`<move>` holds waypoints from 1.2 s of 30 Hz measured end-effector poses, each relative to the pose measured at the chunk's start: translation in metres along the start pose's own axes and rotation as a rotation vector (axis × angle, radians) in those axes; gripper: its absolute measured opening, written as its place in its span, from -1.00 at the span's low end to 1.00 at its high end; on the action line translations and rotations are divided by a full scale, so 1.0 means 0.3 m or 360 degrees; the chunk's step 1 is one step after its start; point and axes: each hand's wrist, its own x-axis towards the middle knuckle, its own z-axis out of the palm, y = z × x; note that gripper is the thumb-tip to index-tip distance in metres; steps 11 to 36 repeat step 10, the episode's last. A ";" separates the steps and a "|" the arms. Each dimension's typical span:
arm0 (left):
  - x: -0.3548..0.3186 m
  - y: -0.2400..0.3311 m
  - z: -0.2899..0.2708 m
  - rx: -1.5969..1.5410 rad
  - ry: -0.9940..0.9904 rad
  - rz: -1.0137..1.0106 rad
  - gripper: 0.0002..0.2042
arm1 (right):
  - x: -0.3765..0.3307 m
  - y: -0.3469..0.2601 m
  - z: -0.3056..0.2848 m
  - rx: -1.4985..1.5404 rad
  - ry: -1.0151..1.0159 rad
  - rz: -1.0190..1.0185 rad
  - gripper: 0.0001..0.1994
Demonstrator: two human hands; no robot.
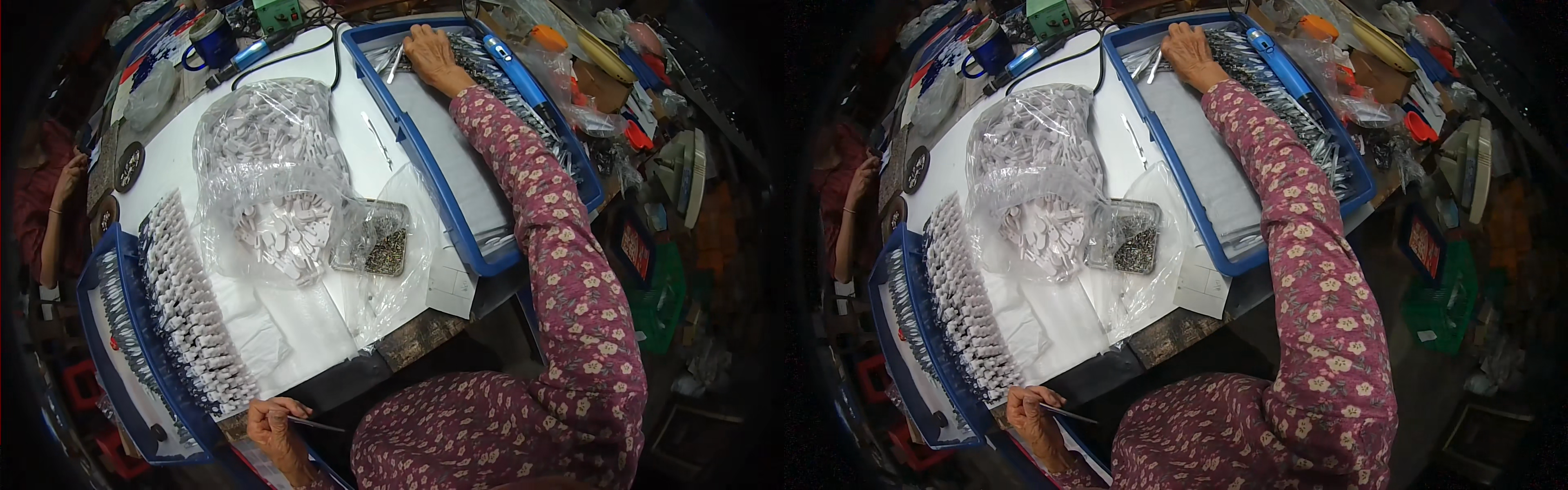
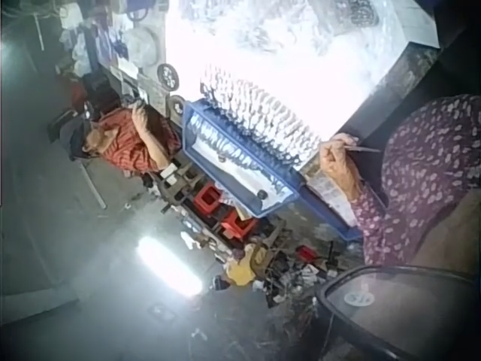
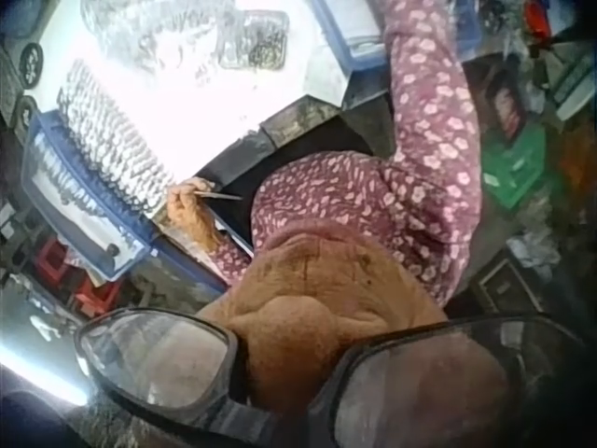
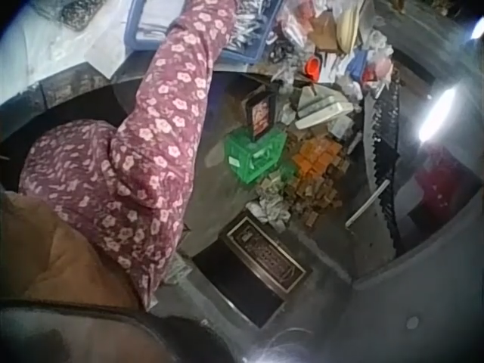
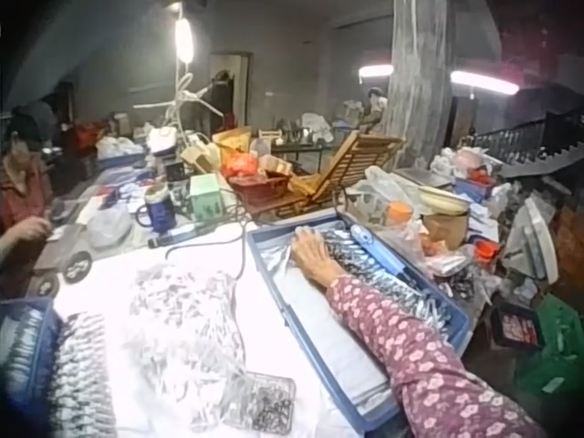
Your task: Assembling small metal components, possibly tweezers or medical instruments, by fitting parts together at a manual workstation.
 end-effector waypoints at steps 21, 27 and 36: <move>-0.010 -0.007 0.013 0.0006 -0.0033 0.0015 -0.75 | 0.035 0.031 -0.034 0.0103 0.0409 0.0018 -0.78; -0.010 -0.007 0.013 0.0006 -0.0033 0.0015 -0.75 | 0.035 0.031 -0.034 0.0103 0.0409 0.0018 -0.78; -0.010 -0.007 0.013 0.0006 -0.0033 0.0015 -0.75 | 0.035 0.031 -0.034 0.0103 0.0409 0.0018 -0.78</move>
